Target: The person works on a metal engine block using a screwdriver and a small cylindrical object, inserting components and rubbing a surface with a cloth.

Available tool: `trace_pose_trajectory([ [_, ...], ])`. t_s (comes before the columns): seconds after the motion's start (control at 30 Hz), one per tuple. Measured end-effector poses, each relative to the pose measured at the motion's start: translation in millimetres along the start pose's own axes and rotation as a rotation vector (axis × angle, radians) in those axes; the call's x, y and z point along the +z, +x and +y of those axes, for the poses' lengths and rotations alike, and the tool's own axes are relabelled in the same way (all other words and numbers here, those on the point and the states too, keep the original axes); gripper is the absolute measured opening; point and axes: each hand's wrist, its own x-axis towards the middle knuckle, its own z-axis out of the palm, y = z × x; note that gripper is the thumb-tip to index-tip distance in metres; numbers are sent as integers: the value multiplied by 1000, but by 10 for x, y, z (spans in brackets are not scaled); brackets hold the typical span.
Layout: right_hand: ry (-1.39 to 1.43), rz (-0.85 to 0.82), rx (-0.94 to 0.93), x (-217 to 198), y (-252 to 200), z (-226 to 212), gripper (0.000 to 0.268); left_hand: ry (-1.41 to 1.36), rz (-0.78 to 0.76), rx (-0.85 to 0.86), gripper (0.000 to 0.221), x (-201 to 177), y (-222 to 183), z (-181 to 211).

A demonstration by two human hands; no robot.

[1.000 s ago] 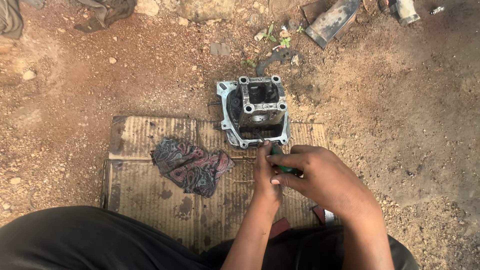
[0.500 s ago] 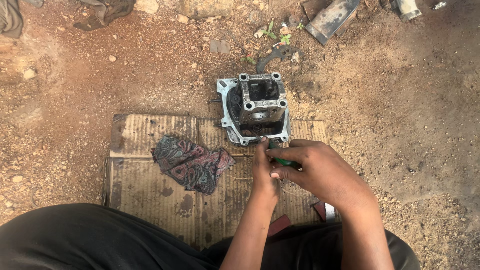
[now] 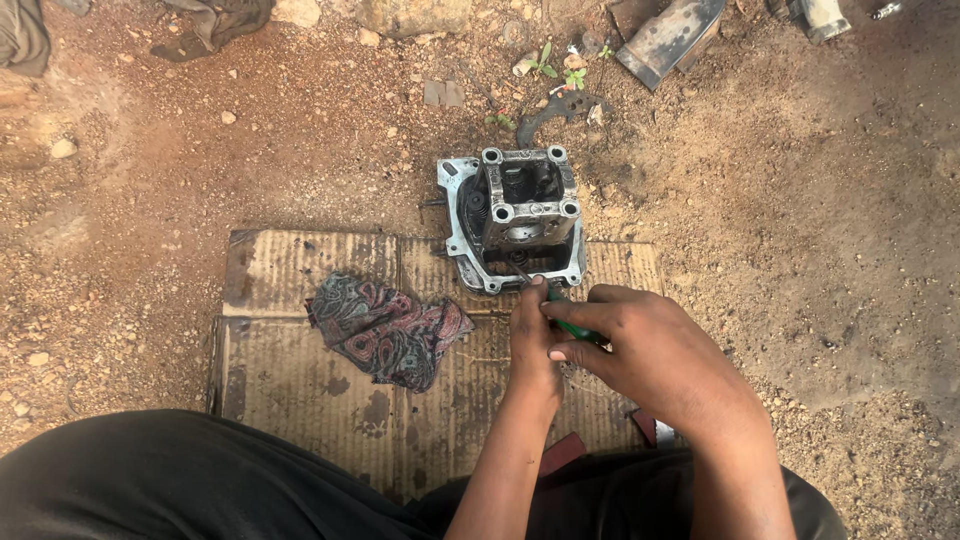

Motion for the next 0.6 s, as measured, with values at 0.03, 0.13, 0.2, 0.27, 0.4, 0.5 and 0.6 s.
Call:
trace_pose_trajectory([
  [0.03, 1, 12, -13, -6, 0, -2, 40, 8, 32, -31, 37, 10, 3, 11],
  [0.13, 9, 19, -20, -1, -21, 6, 38, 55, 98, -89, 45, 27, 12, 43],
  [0.2, 20, -3, 9, 4, -15, 26, 37, 117, 91, -73, 52, 33, 27, 76],
  [0.27, 47, 23, -25, 6, -2, 59, 34, 149, 122, -146, 49, 58, 52, 116],
  [0.4, 115, 138, -163, 61, 40, 82, 29, 215, 168, -173, 51, 63, 72, 188],
  [0.5, 108, 59, -50, 45, 32, 69, 32, 226, 172, -182, 47, 73, 48, 220],
  [0.6, 5, 38, -75, -16, -4, 59, 32, 295, 175, -216, 45, 86, 17, 215],
])
